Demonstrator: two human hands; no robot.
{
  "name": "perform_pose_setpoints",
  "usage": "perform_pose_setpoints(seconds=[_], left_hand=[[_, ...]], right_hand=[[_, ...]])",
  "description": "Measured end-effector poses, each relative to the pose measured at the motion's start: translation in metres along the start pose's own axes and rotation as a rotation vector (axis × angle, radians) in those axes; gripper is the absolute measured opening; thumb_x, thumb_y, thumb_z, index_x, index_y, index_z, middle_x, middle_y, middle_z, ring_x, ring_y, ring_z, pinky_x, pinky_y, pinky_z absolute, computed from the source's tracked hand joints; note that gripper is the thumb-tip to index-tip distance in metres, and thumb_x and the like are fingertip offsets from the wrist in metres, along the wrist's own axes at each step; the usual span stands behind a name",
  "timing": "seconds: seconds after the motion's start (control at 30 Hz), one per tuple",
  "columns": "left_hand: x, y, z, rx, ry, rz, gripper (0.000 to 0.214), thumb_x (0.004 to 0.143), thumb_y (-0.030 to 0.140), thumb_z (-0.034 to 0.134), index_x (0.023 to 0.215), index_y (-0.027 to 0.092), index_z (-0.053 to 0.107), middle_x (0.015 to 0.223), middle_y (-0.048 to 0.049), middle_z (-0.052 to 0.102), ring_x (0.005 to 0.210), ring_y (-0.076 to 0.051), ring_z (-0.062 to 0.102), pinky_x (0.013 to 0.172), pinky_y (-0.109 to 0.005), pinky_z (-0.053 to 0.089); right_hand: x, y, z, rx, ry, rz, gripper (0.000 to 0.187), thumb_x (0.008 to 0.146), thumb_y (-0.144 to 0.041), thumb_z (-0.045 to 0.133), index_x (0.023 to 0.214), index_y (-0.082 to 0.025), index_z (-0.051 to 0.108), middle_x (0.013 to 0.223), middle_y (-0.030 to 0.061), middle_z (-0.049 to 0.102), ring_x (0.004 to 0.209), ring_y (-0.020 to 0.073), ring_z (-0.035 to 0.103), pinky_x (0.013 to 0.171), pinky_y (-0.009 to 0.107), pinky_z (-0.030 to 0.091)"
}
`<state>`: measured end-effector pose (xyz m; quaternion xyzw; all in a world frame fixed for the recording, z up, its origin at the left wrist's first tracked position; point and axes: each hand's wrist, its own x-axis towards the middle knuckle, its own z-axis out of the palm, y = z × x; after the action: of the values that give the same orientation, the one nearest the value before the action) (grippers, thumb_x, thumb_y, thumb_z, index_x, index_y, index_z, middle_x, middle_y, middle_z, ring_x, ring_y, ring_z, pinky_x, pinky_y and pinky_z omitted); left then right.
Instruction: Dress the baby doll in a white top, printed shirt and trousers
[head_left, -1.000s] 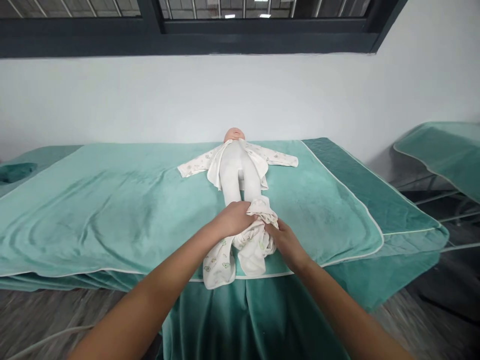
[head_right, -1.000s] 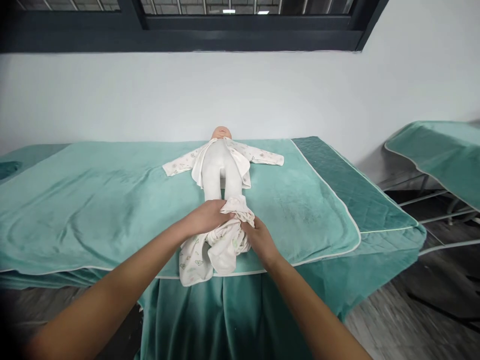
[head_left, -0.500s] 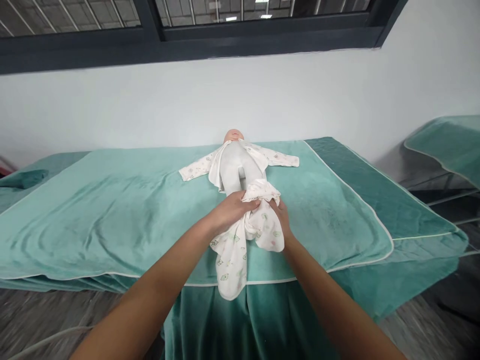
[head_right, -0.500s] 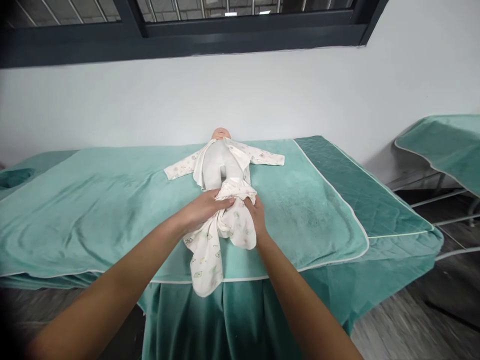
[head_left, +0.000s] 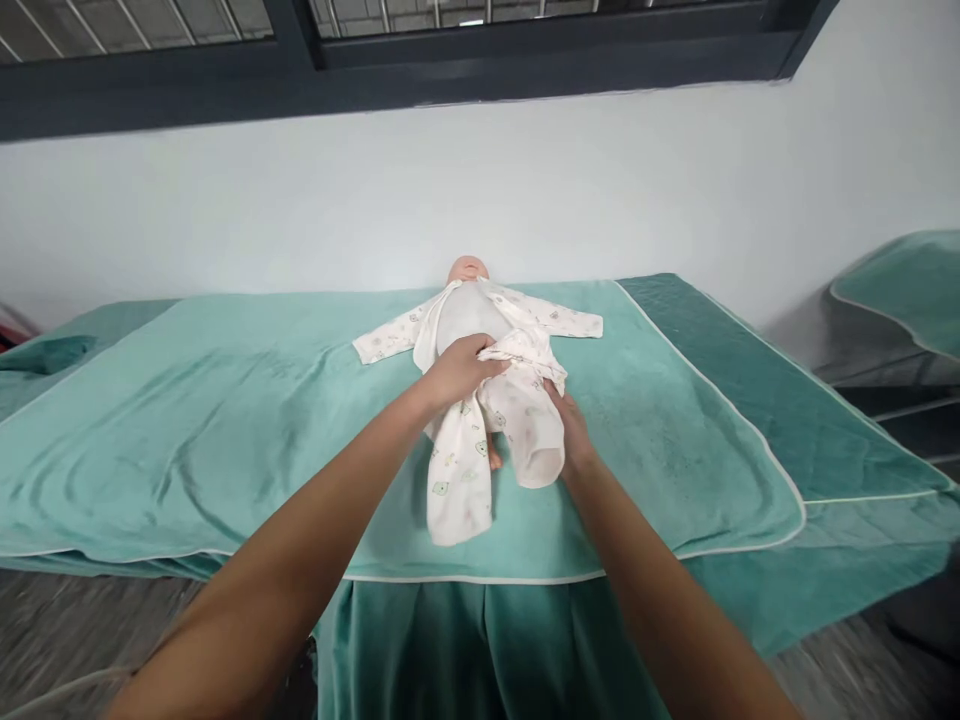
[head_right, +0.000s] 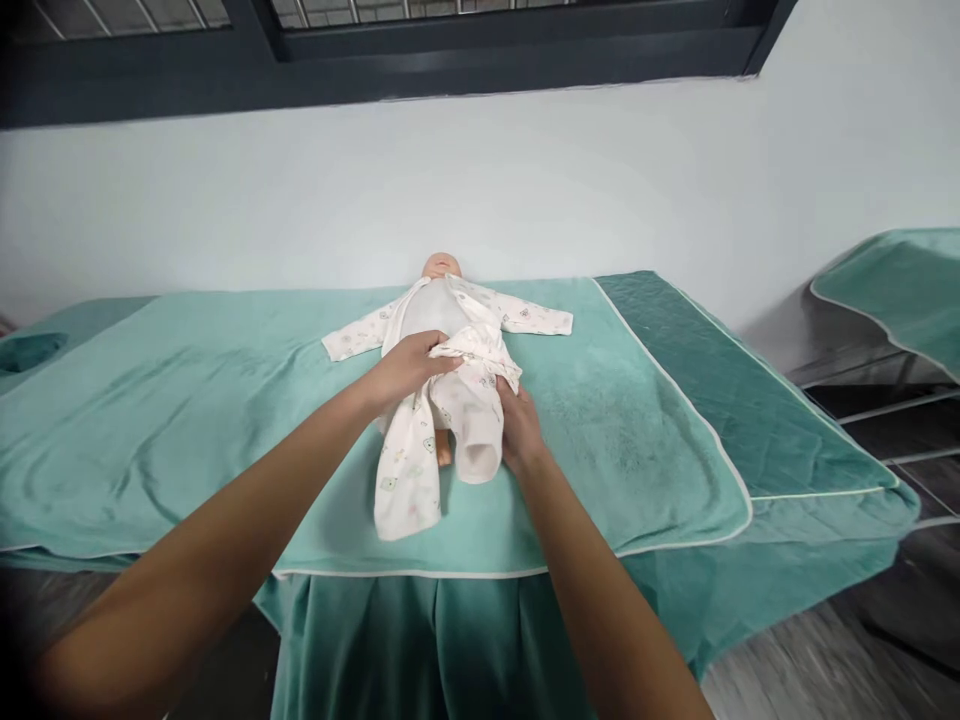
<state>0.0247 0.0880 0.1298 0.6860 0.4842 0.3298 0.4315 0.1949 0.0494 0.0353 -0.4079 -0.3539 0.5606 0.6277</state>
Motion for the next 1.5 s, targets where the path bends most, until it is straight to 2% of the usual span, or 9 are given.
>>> perform_pose_setpoints(seconds=[0.13, 0.37, 0.5, 0.63, 0.73, 0.97, 1.13, 1.3, 1.5], left_hand=[[0.021, -0.005, 0.007, 0.15, 0.183, 0.162, 0.011, 0.082, 0.029, 0.063, 0.083, 0.02, 0.057, 0.084, 0.0013, 0.062, 0.084, -0.018, 0.057, 0.077, -0.029, 0.04], [0.04, -0.021, 0.005, 0.018, 0.376, 0.139, 0.011, 0.079, 0.029, 0.066, 0.083, 0.02, 0.062, 0.08, 0.0021, 0.061, 0.08, -0.017, 0.055, 0.075, -0.029, 0.04], [0.03, -0.027, -0.015, -0.355, 0.165, 0.025, 0.026, 0.072, 0.035, 0.079, 0.086, 0.019, 0.063, 0.083, 0.0005, 0.063, 0.078, -0.016, 0.059, 0.071, -0.028, 0.044], [0.016, -0.038, -0.029, -0.571, 0.011, -0.048, 0.037, 0.069, 0.039, 0.086, 0.092, 0.017, 0.068, 0.085, -0.0023, 0.066, 0.075, -0.016, 0.063, 0.068, -0.027, 0.048], [0.012, -0.043, -0.025, -0.627, 0.049, -0.022, 0.037, 0.073, 0.046, 0.083, 0.089, 0.016, 0.068, 0.081, -0.0027, 0.067, 0.071, -0.016, 0.063, 0.067, -0.027, 0.05], [0.009, -0.037, -0.01, -0.578, 0.18, 0.099, 0.04, 0.076, 0.055, 0.079, 0.079, 0.019, 0.062, 0.069, 0.0027, 0.057, 0.065, -0.013, 0.056, 0.065, -0.025, 0.046], [0.005, -0.041, -0.018, -0.583, 0.078, 0.041, 0.042, 0.076, 0.057, 0.078, 0.082, 0.018, 0.062, 0.072, 0.0024, 0.06, 0.063, -0.012, 0.055, 0.061, -0.024, 0.043], [-0.002, -0.047, -0.027, -0.471, -0.108, 0.042, 0.051, 0.067, 0.045, 0.088, 0.105, 0.018, 0.068, 0.102, -0.0041, 0.071, 0.091, -0.02, 0.066, 0.08, -0.029, 0.05], [0.003, -0.054, -0.018, -0.764, 0.167, 0.046, 0.041, 0.071, 0.044, 0.084, 0.095, 0.021, 0.06, 0.082, 0.0007, 0.066, 0.074, -0.016, 0.064, 0.072, -0.029, 0.051]], right_hand=[[0.015, -0.001, 0.003, 0.008, 0.052, -0.013, 0.056, 0.072, -0.056, 0.078, 0.116, -0.024, 0.066, 0.123, 0.0064, 0.074, 0.114, 0.0292, 0.069, 0.098, 0.043, 0.057], [0.056, 0.0, 0.016, -0.356, 0.1, -0.316, 0.033, 0.089, -0.044, 0.057, 0.114, -0.022, 0.061, 0.126, 0.0069, 0.068, 0.117, 0.0225, 0.061, 0.104, 0.038, 0.048], [0.065, 0.0, 0.009, -0.53, 0.076, -0.365, 0.026, 0.085, -0.037, 0.059, 0.107, -0.023, 0.058, 0.113, 0.0062, 0.068, 0.105, 0.0236, 0.061, 0.096, 0.04, 0.05], [0.059, -0.026, 0.014, -0.682, -0.202, -0.472, 0.034, 0.083, -0.032, 0.064, 0.115, -0.024, 0.062, 0.124, 0.0063, 0.064, 0.118, 0.0251, 0.058, 0.105, 0.04, 0.043], [0.056, -0.054, 0.035, -0.782, -0.426, -0.34, 0.039, 0.084, -0.045, 0.07, 0.117, -0.024, 0.064, 0.116, 0.0036, 0.069, 0.107, 0.0247, 0.062, 0.093, 0.037, 0.048], [0.063, -0.079, 0.07, -0.832, -0.632, -0.18, 0.037, 0.077, -0.051, 0.078, 0.089, -0.018, 0.068, 0.087, 0.0013, 0.068, 0.081, 0.0187, 0.059, 0.07, 0.029, 0.044], [0.06, -0.077, 0.063, -0.629, -0.573, -0.019, 0.036, 0.072, -0.047, 0.082, 0.087, -0.017, 0.068, 0.079, 0.0005, 0.066, 0.073, 0.0159, 0.058, 0.064, 0.026, 0.042], [0.064, -0.071, 0.058, -0.488, -0.541, 0.02, 0.037, 0.072, -0.048, 0.083, 0.084, -0.019, 0.064, 0.072, -0.0025, 0.061, 0.063, 0.0123, 0.053, 0.06, 0.025, 0.041], [0.062, -0.069, 0.063, -0.566, -0.596, 0.026, 0.038, 0.073, -0.048, 0.084, 0.094, -0.02, 0.068, 0.089, 0.0013, 0.071, 0.077, 0.0177, 0.064, 0.069, 0.029, 0.05]])
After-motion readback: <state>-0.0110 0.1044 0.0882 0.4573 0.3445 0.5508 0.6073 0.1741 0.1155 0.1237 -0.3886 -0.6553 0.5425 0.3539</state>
